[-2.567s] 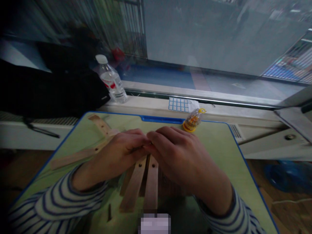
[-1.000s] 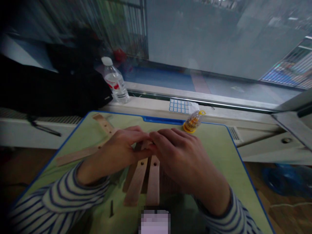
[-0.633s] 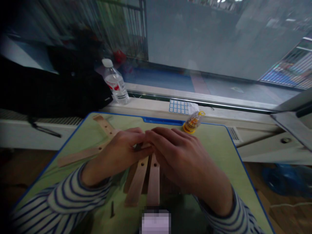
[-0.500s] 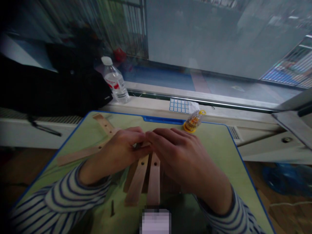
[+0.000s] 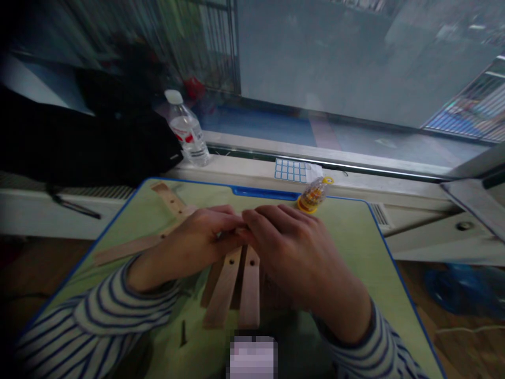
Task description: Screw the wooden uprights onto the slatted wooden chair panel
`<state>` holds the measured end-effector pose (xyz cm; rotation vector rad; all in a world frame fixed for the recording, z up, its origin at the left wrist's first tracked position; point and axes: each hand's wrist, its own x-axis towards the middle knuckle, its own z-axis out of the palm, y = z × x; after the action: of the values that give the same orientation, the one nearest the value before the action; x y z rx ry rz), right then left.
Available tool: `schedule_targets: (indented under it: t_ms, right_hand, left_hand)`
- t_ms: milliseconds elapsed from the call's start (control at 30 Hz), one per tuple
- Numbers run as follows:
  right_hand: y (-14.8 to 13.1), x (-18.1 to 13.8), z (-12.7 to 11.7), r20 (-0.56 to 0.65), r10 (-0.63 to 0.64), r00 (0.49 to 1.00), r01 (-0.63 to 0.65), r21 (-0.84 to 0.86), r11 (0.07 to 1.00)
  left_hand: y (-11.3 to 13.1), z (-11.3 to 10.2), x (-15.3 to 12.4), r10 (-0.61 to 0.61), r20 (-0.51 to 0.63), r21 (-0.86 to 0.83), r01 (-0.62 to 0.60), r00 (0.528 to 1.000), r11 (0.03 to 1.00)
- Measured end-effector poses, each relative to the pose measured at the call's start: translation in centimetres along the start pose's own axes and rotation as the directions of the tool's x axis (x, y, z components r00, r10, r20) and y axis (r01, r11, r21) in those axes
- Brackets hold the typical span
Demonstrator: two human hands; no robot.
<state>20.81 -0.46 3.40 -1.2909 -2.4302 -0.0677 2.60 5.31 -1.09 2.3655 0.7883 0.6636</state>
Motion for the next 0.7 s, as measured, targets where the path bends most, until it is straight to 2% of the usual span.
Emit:
schedule_targets:
  t_ms: [267, 433, 700]
  right_hand:
    - [0.68, -0.02, 0.26, -0.01, 0.003, 1.0, -0.003, 0.04, 0.999]
    - [0.54, -0.11, 0.09, 0.007, 0.02, 1.0, -0.02, 0.057, 0.998]
    - [0.3, -0.46, -0.5, 0.014, -0.048, 0.999, 0.047, 0.068, 0.997]
  left_hand:
    - [0.43, 0.5, 0.13, -0.018, -0.142, 0.074, 0.028, 0.99, 0.997]
    - [0.48, 0.48, 0.11, -0.043, -0.135, 0.079, 0.054, 0.99, 0.995]
    - [0.62, 0.26, 0.07, -0.051, -0.087, 0.101, 0.06, 0.995, 0.993]
